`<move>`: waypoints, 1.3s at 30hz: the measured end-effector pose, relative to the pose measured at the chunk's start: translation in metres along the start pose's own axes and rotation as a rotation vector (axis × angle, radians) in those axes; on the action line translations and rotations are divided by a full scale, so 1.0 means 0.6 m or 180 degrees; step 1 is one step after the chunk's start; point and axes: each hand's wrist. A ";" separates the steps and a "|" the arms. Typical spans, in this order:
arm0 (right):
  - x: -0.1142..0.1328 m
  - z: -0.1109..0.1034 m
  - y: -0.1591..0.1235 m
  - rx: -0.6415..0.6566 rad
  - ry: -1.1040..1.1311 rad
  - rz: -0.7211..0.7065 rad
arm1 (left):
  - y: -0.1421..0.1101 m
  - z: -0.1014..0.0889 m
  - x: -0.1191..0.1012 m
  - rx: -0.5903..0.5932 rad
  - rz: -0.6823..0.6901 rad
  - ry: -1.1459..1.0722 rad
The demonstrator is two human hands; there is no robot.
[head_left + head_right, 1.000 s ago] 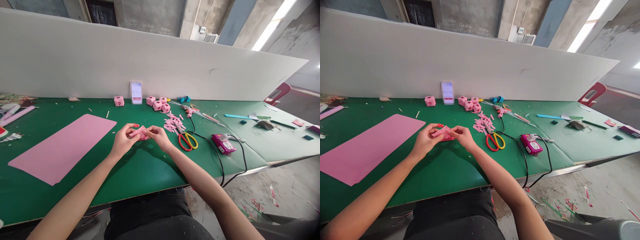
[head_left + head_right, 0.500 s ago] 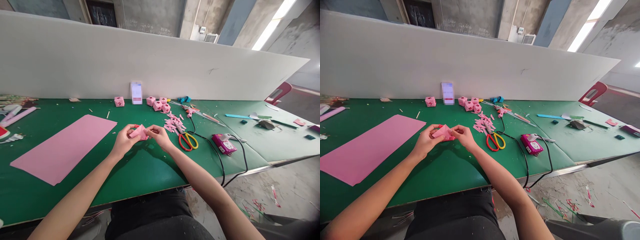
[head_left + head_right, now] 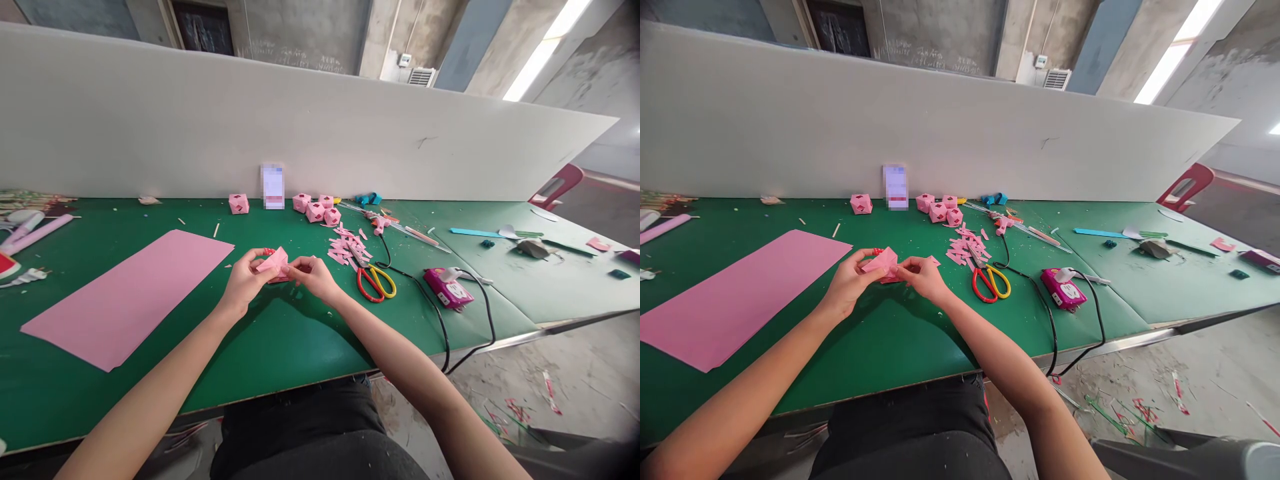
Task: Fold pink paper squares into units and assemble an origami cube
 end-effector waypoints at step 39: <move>-0.002 0.003 -0.005 0.0173 -0.0257 -0.0091 | 0.000 -0.006 -0.008 -0.0327 0.0285 -0.0106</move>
Point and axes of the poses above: each hand's wrist, its own y-axis towards the middle knuckle, its own z-axis out of the palm, x = y × z
